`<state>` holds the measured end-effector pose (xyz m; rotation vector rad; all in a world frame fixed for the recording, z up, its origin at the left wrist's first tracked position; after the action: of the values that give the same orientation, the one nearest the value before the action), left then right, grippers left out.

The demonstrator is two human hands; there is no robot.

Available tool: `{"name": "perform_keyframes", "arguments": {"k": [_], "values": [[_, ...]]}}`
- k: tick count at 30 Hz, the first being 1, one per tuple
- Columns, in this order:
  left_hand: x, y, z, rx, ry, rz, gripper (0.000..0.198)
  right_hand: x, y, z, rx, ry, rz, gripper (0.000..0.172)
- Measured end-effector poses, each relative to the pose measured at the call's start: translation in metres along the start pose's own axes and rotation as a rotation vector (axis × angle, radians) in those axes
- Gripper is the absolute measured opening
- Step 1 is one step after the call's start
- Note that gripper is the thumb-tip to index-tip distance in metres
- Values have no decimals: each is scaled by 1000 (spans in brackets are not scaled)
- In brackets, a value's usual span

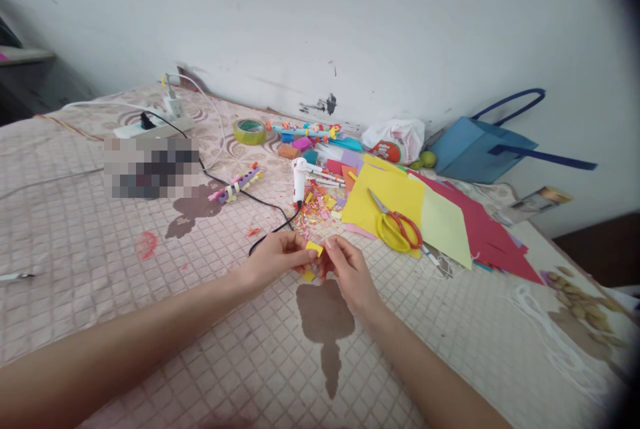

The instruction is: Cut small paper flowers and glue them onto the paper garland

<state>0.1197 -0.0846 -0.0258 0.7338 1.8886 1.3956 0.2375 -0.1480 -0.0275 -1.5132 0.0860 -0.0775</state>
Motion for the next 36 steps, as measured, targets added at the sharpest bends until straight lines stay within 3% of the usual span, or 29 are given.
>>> {"name": "perform_keyframes", "arguments": {"k": [3, 7, 17, 26, 36], "values": [[-1, 0, -1, 2, 6, -33, 26, 0, 1, -1, 0, -15, 51, 34], [1, -2, -1, -14, 18, -28, 26, 0, 1, -1, -7, -44, 15, 26], [1, -6, 2, -35, -26, 49, 27, 2, -1, -1, -3, 2, -101, 20], [-1, 1, -1, -17, -9, 49, 27, 2, 3, -2, -18, -16, 77, 38], [2, -4, 1, -98, -35, 78, 26, 4, -1, -3, 8, -12, -80, 17]]}}
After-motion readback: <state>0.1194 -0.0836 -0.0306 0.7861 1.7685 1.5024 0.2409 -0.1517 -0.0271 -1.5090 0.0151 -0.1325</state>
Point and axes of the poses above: each hand's wrist, its own z-axis towards the middle knuckle, its own x-axis out of the back of the hand, y = z × x, the point moved 4 cm from there along z, towards the middle knuckle, and after that the axes turned 5 degrees about -y, right-handed, at the moved point
